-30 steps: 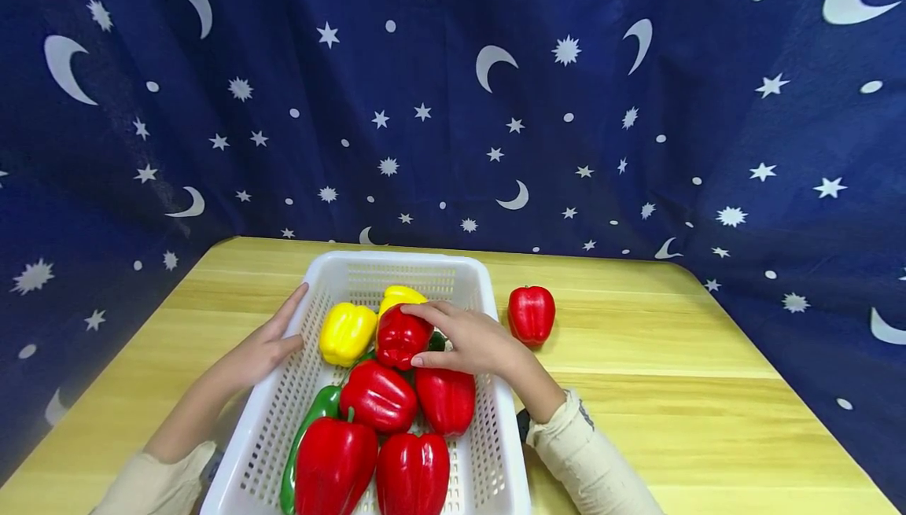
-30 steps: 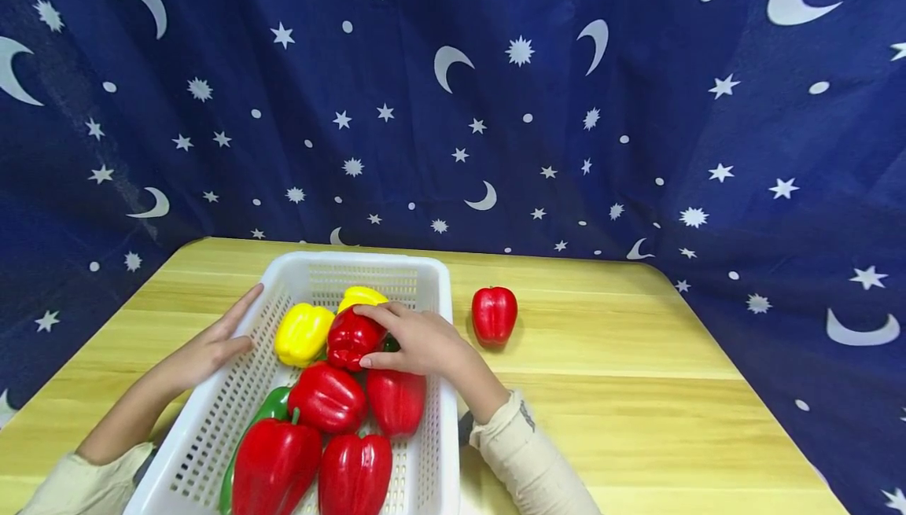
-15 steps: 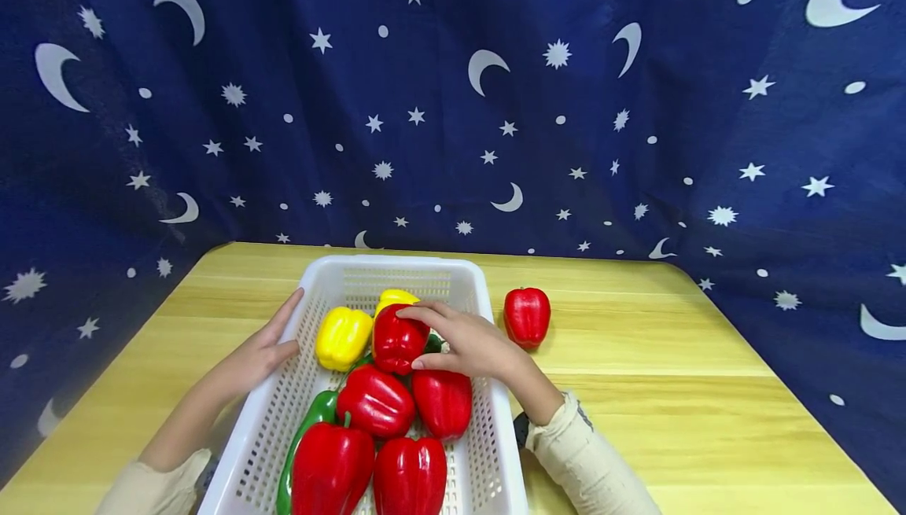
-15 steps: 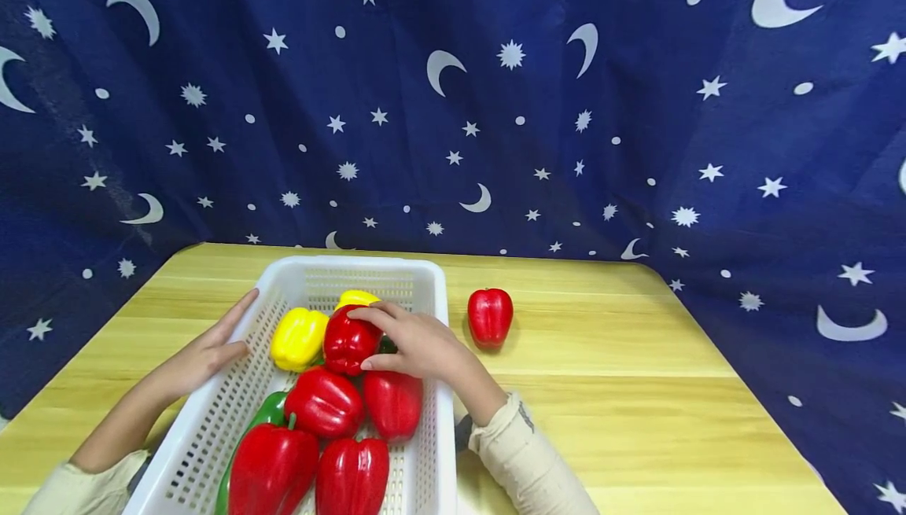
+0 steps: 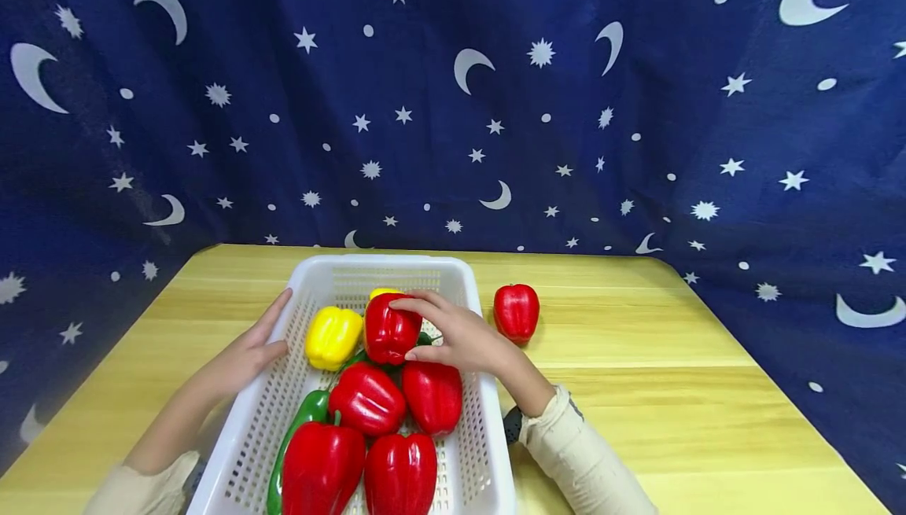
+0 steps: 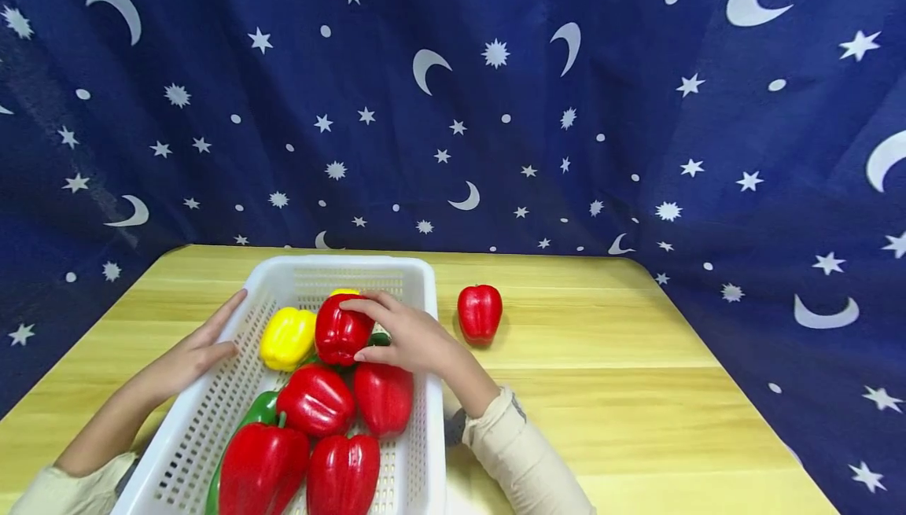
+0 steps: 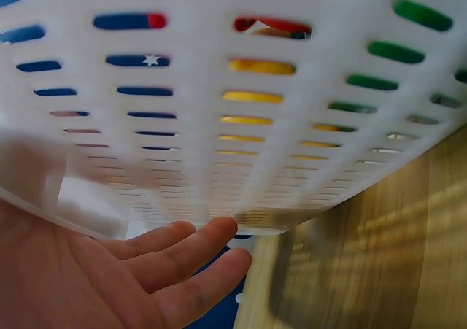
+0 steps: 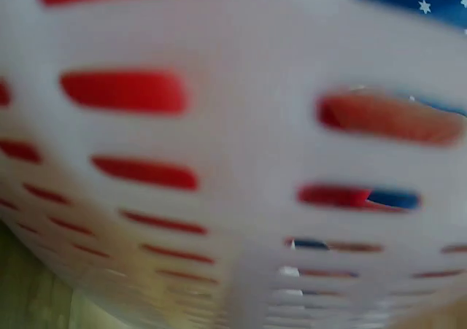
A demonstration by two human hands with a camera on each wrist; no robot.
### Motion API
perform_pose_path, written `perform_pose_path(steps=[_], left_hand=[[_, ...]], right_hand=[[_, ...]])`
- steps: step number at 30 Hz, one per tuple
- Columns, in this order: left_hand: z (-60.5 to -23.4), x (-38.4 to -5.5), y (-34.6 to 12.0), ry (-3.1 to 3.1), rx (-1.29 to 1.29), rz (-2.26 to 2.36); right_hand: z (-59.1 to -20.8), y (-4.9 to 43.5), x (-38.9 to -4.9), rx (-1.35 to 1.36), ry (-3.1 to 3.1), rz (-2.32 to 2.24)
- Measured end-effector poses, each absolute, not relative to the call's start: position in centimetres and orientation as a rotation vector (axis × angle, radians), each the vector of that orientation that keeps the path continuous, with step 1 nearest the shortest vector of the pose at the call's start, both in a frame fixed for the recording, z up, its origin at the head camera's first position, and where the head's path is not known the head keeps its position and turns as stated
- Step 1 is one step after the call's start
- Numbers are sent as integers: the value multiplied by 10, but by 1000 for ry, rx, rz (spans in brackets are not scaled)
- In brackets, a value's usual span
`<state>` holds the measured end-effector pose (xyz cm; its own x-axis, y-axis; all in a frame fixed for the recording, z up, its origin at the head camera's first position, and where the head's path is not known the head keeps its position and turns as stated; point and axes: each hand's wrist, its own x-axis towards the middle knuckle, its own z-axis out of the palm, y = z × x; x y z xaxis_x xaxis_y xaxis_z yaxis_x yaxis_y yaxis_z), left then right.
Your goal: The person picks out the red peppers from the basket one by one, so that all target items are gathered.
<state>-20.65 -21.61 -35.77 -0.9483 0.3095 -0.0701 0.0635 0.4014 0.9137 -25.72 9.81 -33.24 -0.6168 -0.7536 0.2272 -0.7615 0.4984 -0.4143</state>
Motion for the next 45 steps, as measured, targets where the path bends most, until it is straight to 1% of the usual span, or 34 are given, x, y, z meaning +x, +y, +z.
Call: perform_pose_path(steps=[6, 16, 30, 45], left_hand=[[-360, -204, -218, 2415, 316, 1585], [-359, -209, -220, 2434, 353, 1565], [-358, -209, -220, 2429, 342, 1555], [-358, -210, -219, 2422, 319, 1548]], right_hand=[[-333, 100, -259, 1389, -2658, 880], [-322, 116, -260, 1375, -2610, 947], [-310, 151, -262, 1271, -2533, 938], [-313, 204, -266, 1123, -2551, 846]])
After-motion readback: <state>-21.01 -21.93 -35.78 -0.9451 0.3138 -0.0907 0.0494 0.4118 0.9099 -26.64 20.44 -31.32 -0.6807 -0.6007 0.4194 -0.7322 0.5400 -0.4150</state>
